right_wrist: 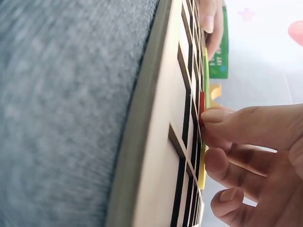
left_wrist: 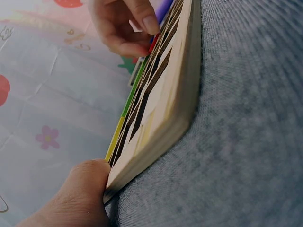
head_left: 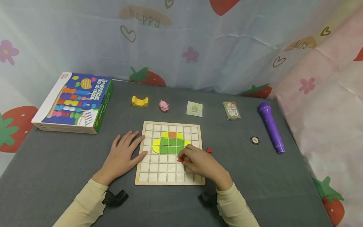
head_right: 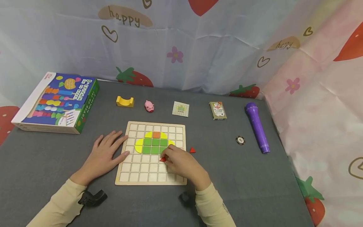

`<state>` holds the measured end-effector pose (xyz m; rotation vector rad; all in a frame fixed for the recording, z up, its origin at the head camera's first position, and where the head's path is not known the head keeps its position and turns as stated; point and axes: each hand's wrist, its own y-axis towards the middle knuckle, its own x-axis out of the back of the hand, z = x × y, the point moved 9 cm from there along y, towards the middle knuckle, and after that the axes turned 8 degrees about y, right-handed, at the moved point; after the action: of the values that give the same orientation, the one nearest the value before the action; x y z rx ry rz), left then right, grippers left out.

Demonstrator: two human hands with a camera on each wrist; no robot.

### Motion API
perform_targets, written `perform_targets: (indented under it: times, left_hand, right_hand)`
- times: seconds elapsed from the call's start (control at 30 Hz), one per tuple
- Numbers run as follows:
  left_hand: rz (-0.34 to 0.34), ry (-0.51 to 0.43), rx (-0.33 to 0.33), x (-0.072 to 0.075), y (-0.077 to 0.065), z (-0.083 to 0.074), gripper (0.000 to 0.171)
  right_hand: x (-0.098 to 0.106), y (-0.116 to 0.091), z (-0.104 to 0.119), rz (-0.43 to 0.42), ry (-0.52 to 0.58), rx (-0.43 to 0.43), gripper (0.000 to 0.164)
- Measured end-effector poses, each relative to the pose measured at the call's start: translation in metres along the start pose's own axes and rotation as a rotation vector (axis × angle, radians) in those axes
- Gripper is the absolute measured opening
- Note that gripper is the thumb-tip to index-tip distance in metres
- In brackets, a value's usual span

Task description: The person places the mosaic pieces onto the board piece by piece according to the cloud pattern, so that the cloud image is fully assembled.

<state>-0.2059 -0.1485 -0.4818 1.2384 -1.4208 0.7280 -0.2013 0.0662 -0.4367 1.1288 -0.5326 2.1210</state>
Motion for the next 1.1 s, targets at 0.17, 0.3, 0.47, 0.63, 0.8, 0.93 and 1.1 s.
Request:
perform_targets:
  times: [0.17, 0.3, 0.47, 0.63, 0.8, 0.93, 1.1]
  left_hand:
    - [-0.008, 0.007, 0.001, -0.001, 0.001, 0.001, 0.066]
    - [-0.013, 0.008, 0.001, 0.000, 0.001, 0.001, 0.066]
    - [-0.012, 0.011, 0.001, -0.001, 0.001, 0.001, 0.067]
    - [-0.009, 0.005, 0.002, 0.000, 0.000, 0.000, 0.067]
    - [0.003, -0.002, 0.004, 0.001, 0.000, -0.001, 0.067]
    - [0.013, -0.007, 0.006, 0.001, 0.000, -0.001, 0.066]
    - [0.023, -0.001, 0.006, 0.000, 0.000, 0.000, 0.066]
  right_hand:
    - [-0.003, 0.001, 0.002, 0.021, -0.017, 0.011, 0.016]
    - [-0.005, 0.002, 0.003, 0.018, -0.041, 0.021, 0.016]
    - [-0.005, 0.001, 0.005, 0.007, -0.054, 0.025, 0.017]
    - [0.003, -0.004, 0.003, -0.005, -0.020, -0.005, 0.019]
    - [0.028, -0.016, -0.018, -0.069, -0.021, -0.105, 0.021]
    - [0.047, -0.029, -0.043, -0.115, -0.084, -0.220, 0.021]
    - [0.052, -0.043, -0.069, -0.108, -0.099, -0.345, 0.022]
